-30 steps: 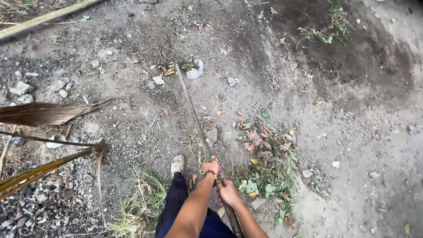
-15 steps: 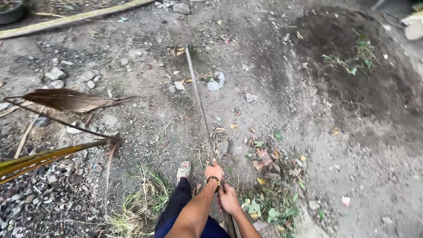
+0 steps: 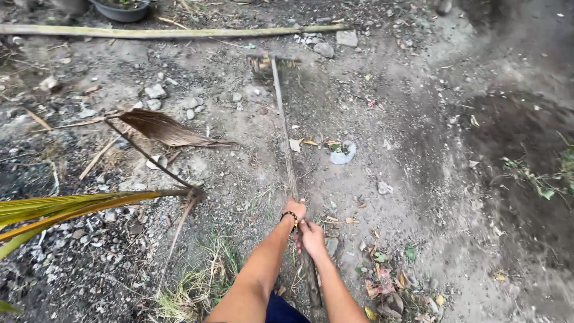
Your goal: Using a rake to gather yard debris, leaves, and twigs into a pile on the ground.
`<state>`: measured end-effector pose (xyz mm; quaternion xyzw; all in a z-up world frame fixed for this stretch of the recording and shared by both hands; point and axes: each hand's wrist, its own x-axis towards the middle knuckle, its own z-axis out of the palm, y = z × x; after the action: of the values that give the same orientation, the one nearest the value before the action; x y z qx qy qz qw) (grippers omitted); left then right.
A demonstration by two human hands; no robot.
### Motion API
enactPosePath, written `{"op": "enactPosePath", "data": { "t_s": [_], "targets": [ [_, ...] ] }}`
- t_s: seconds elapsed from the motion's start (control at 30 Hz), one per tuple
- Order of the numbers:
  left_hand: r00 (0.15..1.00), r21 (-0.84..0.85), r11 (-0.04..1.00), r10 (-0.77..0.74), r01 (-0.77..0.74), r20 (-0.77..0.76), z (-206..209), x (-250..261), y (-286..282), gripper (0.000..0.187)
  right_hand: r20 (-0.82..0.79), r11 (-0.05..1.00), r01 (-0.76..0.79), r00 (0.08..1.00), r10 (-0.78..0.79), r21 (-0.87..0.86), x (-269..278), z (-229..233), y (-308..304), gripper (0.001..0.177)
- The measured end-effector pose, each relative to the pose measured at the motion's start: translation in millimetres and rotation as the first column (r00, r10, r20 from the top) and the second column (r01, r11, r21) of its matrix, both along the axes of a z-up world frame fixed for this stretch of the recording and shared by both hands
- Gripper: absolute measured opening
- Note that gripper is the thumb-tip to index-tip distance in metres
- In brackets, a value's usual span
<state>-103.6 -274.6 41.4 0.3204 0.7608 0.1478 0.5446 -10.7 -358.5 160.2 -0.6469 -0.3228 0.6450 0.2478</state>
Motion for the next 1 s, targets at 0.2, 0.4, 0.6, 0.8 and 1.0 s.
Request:
{"op": "enactPosePath", "data": {
  "t_s": [0.2,0.4,0.6,0.8,1.0],
  "targets": [
    [0.923,-0.193,0.917,-0.371,0.348,-0.097,-4,-24,-17,0.039,0.094,0.980,-0.051,0.993,0.070,-0.192,-25,24,-24,0.035],
    [0.986,-0.168,0.972,-0.166,0.163,0.002,-3,10,-47,0.034,0.107,0.978,-0.093,0.988,0.115,-0.187,15,2,-40,0.028],
    [0.979,-0.222,0.959,-0.148,0.176,0.140,32,57,-51,0.040,0.127,0.978,-0.018,0.991,0.045,-0.206,78,-7,-45,0.034],
    [0.936,-0.222,0.913,-0.352,0.343,0.001,45,97,-118,0.032,0.085,0.976,0.013,0.996,0.005,-0.217,118,8,-129,0.023],
    [0.955,-0.182,0.940,-0.297,0.290,-0.009,47,153,-215,0.033,0.024,0.984,0.089,0.996,-0.087,-0.156,172,-10,-225,0.026]
  ]
}}
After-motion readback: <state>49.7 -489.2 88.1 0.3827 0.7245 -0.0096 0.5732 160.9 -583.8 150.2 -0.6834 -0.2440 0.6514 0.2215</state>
